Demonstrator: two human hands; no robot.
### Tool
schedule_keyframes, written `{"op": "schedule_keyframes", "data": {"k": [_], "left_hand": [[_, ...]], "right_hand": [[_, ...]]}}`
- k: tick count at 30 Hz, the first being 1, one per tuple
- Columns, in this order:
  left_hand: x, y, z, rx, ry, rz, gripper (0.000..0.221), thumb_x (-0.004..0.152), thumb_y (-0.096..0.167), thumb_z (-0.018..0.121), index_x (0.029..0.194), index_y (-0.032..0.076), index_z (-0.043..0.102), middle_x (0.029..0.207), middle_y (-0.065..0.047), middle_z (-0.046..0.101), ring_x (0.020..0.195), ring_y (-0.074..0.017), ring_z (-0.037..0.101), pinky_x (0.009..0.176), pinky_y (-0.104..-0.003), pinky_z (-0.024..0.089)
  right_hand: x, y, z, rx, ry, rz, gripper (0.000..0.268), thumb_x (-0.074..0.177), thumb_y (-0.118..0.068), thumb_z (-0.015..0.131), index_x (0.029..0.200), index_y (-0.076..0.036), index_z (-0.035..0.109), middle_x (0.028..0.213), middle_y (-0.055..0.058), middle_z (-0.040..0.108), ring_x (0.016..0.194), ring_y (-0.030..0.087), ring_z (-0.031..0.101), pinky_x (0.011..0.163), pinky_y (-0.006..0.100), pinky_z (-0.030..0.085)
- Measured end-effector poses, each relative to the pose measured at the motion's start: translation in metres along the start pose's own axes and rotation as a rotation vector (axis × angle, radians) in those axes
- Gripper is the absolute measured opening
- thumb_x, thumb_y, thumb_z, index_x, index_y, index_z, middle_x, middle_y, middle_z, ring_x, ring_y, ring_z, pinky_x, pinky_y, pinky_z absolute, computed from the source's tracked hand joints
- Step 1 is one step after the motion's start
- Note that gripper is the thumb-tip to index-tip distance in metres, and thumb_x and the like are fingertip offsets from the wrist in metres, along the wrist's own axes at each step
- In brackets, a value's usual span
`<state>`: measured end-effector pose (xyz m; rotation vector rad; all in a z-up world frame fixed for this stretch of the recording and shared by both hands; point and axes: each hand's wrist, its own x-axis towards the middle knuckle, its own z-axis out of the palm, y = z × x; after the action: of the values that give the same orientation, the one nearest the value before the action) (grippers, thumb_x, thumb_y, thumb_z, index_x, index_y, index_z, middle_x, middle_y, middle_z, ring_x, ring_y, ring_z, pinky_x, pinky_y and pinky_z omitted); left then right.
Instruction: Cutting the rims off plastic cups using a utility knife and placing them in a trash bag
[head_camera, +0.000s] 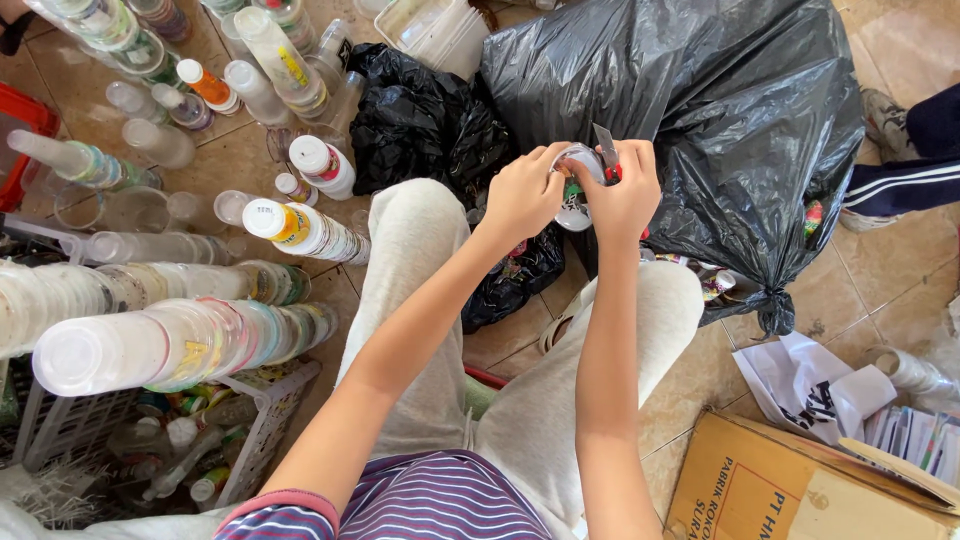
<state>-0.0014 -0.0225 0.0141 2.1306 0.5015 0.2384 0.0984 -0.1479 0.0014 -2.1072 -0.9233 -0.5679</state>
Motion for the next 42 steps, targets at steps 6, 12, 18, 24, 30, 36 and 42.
{"op": "schedule_keyframes", "data": {"k": [6,12,18,24,30,36,42], "left_hand": [[0.005,-0.01,0.006,0.102,0.028,-0.178,0.035,0.087,0.036,0.036,0.112,0.036,0.061,0.104,-0.002,0.068,0.095,-0.0395,0.069,0.091,-0.055,0.055],[0.0,-0.002,-0.003,-0.098,0.054,-0.199,0.03,0.084,0.033,0.039,0.097,0.029,0.066,0.096,-0.005,0.07,0.094,-0.0417,0.07,0.092,-0.053,0.054],[-0.004,0.004,-0.002,-0.144,0.073,-0.219,0.031,0.085,0.031,0.037,0.096,0.025,0.065,0.092,-0.008,0.07,0.094,-0.0385,0.071,0.093,-0.05,0.054],[-0.009,0.003,0.006,-0.006,0.157,-0.121,0.026,0.085,0.024,0.037,0.102,0.021,0.056,0.095,-0.015,0.065,0.088,-0.0444,0.069,0.083,-0.053,0.055],[-0.021,0.021,0.0,-0.028,0.248,-0.035,0.033,0.089,0.02,0.039,0.117,0.013,0.055,0.1,-0.025,0.064,0.094,-0.0482,0.068,0.086,-0.058,0.054],[0.005,-0.025,0.009,0.023,0.419,0.123,0.048,0.085,0.016,0.044,0.132,0.014,0.055,0.111,-0.013,0.063,0.11,-0.0432,0.065,0.113,-0.068,0.032],[0.007,-0.009,-0.007,-0.009,0.533,0.406,0.045,0.08,0.002,0.048,0.123,0.004,0.061,0.114,-0.012,0.066,0.113,-0.0326,0.064,0.118,-0.05,0.036]], "right_hand": [[-0.005,0.008,0.009,0.04,-0.154,-0.017,0.031,0.09,-0.04,0.09,0.082,-0.018,0.071,0.084,-0.006,0.063,0.073,0.023,0.069,0.067,0.032,0.055],[-0.002,0.004,0.011,0.274,-0.118,0.038,0.031,0.099,-0.029,0.086,0.079,-0.01,0.071,0.077,0.001,0.057,0.065,0.021,0.062,0.064,0.03,0.048],[-0.006,0.006,0.021,0.419,-0.028,0.115,0.027,0.098,-0.019,0.087,0.079,-0.005,0.073,0.07,0.004,0.053,0.062,0.012,0.055,0.061,0.026,0.043],[-0.004,-0.014,0.026,0.356,0.093,0.152,0.028,0.098,-0.019,0.083,0.076,-0.006,0.071,0.068,0.007,0.053,0.062,0.019,0.057,0.062,0.03,0.045],[-0.005,0.05,0.043,0.159,0.329,0.381,0.032,0.092,-0.029,0.081,0.072,-0.009,0.067,0.055,0.009,0.055,0.053,0.015,0.052,0.054,0.03,0.045],[-0.015,0.055,0.061,0.263,0.228,0.59,0.035,0.083,-0.042,0.092,0.071,-0.013,0.076,0.052,0.004,0.06,0.053,0.013,0.054,0.055,0.028,0.046],[-0.01,0.023,0.043,0.09,0.188,0.503,0.035,0.091,-0.034,0.079,0.071,-0.008,0.068,0.052,0.001,0.055,0.049,0.015,0.048,0.05,0.028,0.043]]}}
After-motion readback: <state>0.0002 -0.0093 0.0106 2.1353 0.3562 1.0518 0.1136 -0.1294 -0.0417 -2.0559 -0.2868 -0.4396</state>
